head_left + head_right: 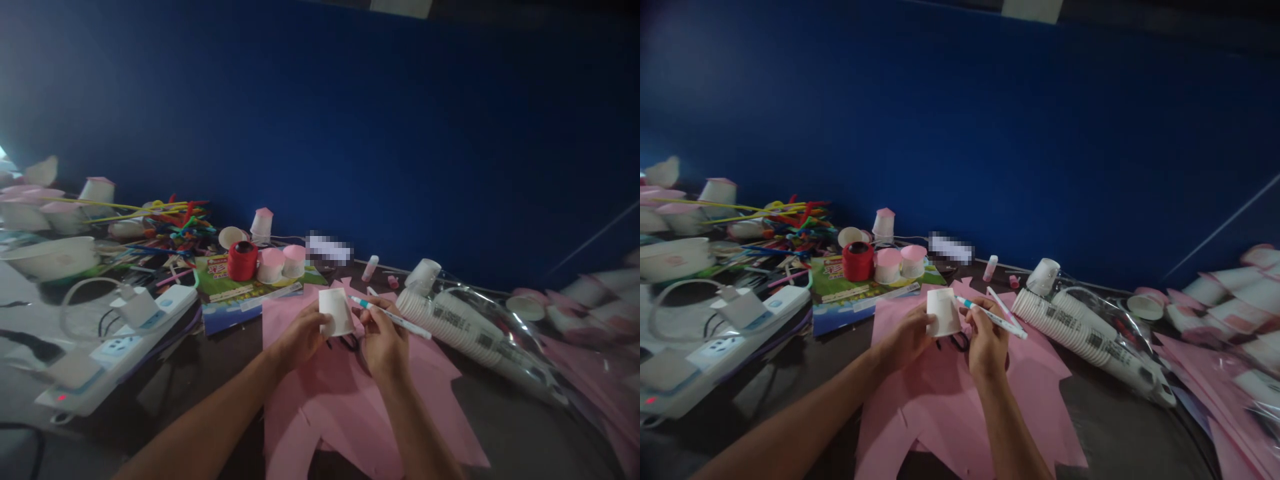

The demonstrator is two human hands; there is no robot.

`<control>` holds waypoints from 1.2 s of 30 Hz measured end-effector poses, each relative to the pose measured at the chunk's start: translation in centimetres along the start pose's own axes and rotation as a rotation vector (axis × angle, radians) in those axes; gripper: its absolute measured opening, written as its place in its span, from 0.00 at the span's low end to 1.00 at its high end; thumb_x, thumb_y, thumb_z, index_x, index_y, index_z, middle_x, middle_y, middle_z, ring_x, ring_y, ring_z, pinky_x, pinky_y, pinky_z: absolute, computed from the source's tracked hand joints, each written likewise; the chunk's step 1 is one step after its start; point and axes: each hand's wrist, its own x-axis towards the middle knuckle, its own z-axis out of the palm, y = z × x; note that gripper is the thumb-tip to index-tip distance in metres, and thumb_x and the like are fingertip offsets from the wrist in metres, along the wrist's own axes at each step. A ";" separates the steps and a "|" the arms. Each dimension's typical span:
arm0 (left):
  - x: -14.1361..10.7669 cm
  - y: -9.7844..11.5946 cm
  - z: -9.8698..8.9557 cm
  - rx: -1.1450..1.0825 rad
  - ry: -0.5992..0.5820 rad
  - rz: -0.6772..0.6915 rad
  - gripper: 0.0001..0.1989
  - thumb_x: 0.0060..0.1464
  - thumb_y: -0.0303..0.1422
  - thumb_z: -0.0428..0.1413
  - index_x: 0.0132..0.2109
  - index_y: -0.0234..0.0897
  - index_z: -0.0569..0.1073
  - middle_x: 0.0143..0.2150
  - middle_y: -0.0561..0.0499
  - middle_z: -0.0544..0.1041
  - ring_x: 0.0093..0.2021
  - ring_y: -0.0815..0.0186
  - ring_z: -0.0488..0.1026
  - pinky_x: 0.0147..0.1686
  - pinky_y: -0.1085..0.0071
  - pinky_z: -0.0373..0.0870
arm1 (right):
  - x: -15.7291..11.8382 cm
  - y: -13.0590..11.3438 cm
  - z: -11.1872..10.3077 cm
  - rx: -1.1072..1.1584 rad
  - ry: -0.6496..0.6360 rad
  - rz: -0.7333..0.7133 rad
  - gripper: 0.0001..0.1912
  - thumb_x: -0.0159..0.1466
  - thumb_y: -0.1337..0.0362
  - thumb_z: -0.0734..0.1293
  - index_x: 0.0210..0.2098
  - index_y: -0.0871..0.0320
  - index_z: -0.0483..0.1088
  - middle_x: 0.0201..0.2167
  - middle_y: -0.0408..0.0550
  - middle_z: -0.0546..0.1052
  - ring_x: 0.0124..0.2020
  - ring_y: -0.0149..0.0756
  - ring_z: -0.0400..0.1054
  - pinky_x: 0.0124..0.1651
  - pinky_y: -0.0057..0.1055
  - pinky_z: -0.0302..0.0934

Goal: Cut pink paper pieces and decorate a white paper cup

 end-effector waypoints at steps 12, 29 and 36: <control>-0.1 -0.2 0.0 0.019 0.025 0.014 0.19 0.46 0.27 0.57 0.48 0.36 0.75 0.43 0.46 0.79 0.43 0.57 0.75 0.44 0.65 0.68 | -0.6 0.1 -0.6 -0.309 -0.143 -0.148 0.08 0.60 0.58 0.67 0.31 0.56 0.73 0.26 0.42 0.72 0.30 0.33 0.65 0.36 0.32 0.59; 0.2 -0.4 -0.4 -0.001 0.019 -0.005 0.18 0.45 0.28 0.58 0.46 0.37 0.76 0.43 0.44 0.78 0.45 0.57 0.73 0.41 0.67 0.67 | -0.2 -0.2 -0.1 -0.082 -0.029 -0.033 0.06 0.57 0.59 0.68 0.30 0.56 0.72 0.24 0.40 0.71 0.28 0.33 0.66 0.40 0.35 0.64; 0.2 0.1 -0.4 0.011 0.050 -0.025 0.14 0.49 0.29 0.55 0.43 0.34 0.78 0.41 0.45 0.79 0.40 0.61 0.74 0.40 0.69 0.68 | 0.1 0.1 0.5 0.130 -0.037 0.070 0.17 0.60 0.52 0.68 0.44 0.53 0.71 0.25 0.40 0.73 0.31 0.34 0.69 0.42 0.38 0.66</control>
